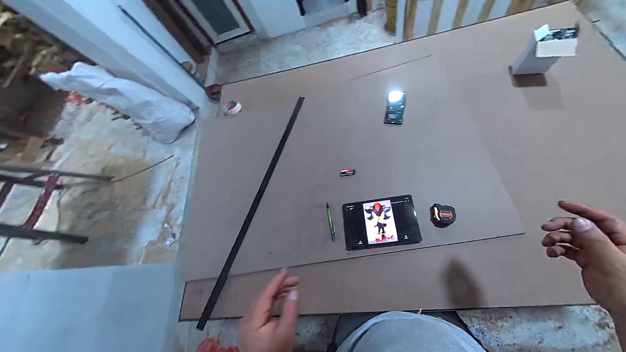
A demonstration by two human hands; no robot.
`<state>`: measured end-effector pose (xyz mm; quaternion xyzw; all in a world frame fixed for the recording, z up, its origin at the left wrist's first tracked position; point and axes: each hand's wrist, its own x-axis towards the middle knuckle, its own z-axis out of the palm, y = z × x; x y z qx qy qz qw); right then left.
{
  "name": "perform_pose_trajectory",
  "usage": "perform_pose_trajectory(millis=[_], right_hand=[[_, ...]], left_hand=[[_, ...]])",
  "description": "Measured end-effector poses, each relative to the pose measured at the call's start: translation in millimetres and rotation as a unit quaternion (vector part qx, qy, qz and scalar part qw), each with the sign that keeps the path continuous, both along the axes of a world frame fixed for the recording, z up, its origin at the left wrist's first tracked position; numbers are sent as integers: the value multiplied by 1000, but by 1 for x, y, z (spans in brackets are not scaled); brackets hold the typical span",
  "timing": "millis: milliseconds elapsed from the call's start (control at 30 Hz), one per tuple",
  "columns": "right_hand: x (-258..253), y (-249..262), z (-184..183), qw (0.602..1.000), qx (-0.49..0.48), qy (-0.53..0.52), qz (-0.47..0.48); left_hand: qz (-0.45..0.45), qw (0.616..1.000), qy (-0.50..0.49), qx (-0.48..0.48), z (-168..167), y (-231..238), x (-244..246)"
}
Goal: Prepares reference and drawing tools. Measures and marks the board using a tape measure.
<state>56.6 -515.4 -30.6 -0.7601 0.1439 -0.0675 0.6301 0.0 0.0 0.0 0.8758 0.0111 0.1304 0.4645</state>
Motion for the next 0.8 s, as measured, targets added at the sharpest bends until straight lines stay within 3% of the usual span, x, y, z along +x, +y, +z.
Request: perform_pose_trajectory(millis=[167, 267, 400, 500, 633, 800], right_hand=[[15, 67, -24, 988, -28, 54, 140], [-1, 115, -53, 968, -78, 89, 224], [-29, 147, -88, 941, -149, 72, 294], [-40, 146, -100, 932, -201, 81, 290], [-50, 128, -85, 942, -207, 137, 227], [-36, 96, -100, 930, -290, 159, 159]], left_hand=[[64, 981, 182, -21, -100, 5, -4], [69, 953, 295, 19, -127, 12, 32], [56, 932, 347, 90, -158, 14, 98], [33, 917, 378, 128, -181, 14, 151], [4, 902, 391, 184, -204, 3, 196], [-24, 881, 389, 266, -214, -7, 213]])
